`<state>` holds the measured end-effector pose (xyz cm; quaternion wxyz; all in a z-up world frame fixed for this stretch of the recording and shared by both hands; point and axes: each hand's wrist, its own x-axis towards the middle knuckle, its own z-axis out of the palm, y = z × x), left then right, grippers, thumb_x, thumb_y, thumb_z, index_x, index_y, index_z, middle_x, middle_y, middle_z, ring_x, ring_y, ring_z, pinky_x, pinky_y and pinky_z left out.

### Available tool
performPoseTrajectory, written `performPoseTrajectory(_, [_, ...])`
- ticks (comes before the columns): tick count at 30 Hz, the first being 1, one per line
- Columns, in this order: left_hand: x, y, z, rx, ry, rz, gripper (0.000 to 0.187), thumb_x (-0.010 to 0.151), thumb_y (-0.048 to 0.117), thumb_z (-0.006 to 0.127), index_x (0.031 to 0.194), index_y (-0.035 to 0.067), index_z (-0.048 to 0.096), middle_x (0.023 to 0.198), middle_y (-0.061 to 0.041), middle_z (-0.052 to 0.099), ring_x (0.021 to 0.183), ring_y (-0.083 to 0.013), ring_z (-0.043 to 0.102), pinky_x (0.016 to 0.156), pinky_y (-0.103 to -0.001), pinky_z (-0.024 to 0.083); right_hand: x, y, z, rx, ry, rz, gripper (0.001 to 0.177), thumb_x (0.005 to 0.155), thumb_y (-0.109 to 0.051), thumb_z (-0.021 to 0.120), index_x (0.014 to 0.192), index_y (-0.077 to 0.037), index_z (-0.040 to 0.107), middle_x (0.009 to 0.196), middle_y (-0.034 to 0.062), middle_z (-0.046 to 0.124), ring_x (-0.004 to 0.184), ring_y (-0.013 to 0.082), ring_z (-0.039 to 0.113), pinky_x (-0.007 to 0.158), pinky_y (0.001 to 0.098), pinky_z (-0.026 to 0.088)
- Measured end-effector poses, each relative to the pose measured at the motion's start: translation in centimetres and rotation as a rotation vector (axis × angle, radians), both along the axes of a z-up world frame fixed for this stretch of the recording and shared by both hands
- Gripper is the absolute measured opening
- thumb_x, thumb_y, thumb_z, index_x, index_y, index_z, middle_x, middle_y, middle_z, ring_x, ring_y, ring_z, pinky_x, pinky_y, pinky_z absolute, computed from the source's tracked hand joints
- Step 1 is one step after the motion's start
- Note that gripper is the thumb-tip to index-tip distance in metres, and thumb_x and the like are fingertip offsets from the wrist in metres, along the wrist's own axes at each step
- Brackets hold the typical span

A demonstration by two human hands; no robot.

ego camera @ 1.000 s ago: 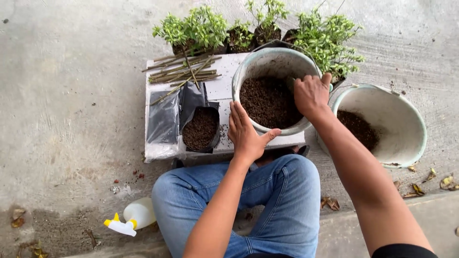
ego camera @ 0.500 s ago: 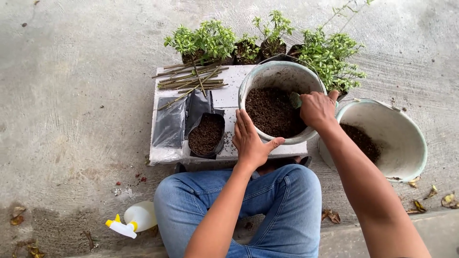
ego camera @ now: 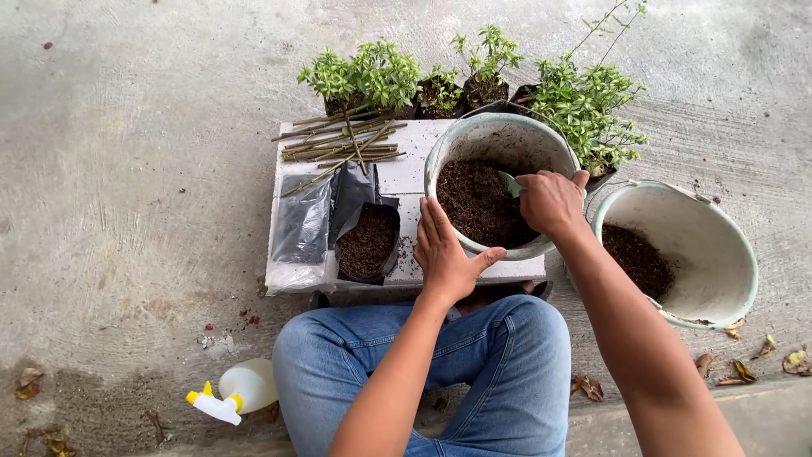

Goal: Filling a nursery bag with soil using a spoon and planting a plant cutting.

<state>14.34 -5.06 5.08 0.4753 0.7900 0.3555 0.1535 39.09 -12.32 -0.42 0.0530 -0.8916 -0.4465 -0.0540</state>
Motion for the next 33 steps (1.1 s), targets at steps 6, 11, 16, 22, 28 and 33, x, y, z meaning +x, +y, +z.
performPoseTrajectory(6, [0.0, 0.3, -1.2, 0.063, 0.019, -0.015, 0.140, 0.072, 0.079, 0.067, 0.164, 0.006, -0.008, 0.170, -0.024, -0.003, 0.154, -0.0469, 0.005, 0.115, -0.067, 0.014, 0.4, -0.3, -0.8, 0.002, -0.046, 0.059, 0.035, 0.094, -0.022, 0.057, 0.124, -0.031, 0.075, 0.092, 0.0048, 0.072, 0.095, 0.0309, 0.069, 0.098, 0.0575, 0.031])
performPoseTrajectory(11, [-6.4, 3.2, 0.1, 0.314, -0.026, 0.109, 0.084, 0.094, 0.049, 0.064, 0.156, 0.008, 0.024, 0.167, -0.025, 0.015, 0.149, -0.0509, 0.017, 0.111, -0.074, 0.020, -2.0, -1.3, 4.3, 0.007, 0.067, 0.012, 0.032, 0.095, -0.028, 0.061, 0.123, -0.030, 0.076, 0.098, 0.0064, 0.074, 0.097, 0.0310, 0.071, 0.091, 0.0521, 0.047])
performPoseTrajectory(16, [-13.5, 8.2, -2.7, 0.419, 0.167, 0.275, 0.022, 0.096, 0.023, 0.065, 0.117, 0.017, 0.068, 0.164, -0.017, 0.028, 0.149, -0.0467, 0.020, 0.108, -0.071, 0.027, -2.3, -1.7, 6.0, 0.004, 0.073, -0.039, 0.030, 0.095, -0.032, 0.062, 0.121, -0.032, 0.076, 0.101, 0.0088, 0.076, 0.101, 0.0355, 0.072, 0.090, 0.0533, 0.050])
performPoseTrajectory(22, [-14.5, 11.1, -4.3, 0.354, 0.240, 0.126, 0.019, 0.099, 0.019, 0.060, 0.112, 0.022, 0.072, 0.160, -0.012, 0.037, 0.146, -0.0418, 0.030, 0.103, -0.066, 0.035, -1.4, -3.1, 5.9, 0.023, 0.156, -0.125, 0.032, 0.097, -0.034, 0.059, 0.126, -0.036, 0.073, 0.106, 0.0062, 0.076, 0.105, 0.0366, 0.070, 0.099, 0.0501, 0.034])
performPoseTrajectory(28, [-13.8, 12.9, -5.8, 0.381, 0.265, 0.029, 0.044, 0.095, 0.006, 0.050, 0.132, 0.021, 0.069, 0.142, -0.018, 0.052, 0.130, -0.0416, 0.048, 0.104, -0.058, 0.041, -2.3, -4.0, 7.2, 0.016, 0.248, -0.151, 0.035, 0.095, -0.033, 0.061, 0.128, -0.037, 0.072, 0.106, 0.0106, 0.076, 0.106, 0.0402, 0.069, 0.102, 0.0503, 0.030])
performPoseTrajectory(33, [-13.8, 13.9, -5.9, 0.344, 0.256, 0.014, 0.051, 0.094, 0.006, 0.051, 0.144, 0.007, 0.059, 0.139, -0.022, 0.054, 0.124, -0.0419, 0.054, 0.105, -0.052, 0.040, -2.6, -4.3, 7.3, 0.054, 0.299, -0.161, 0.033, 0.097, -0.035, 0.063, 0.128, -0.039, 0.071, 0.104, 0.0104, 0.076, 0.106, 0.0406, 0.068, 0.100, 0.0474, 0.029])
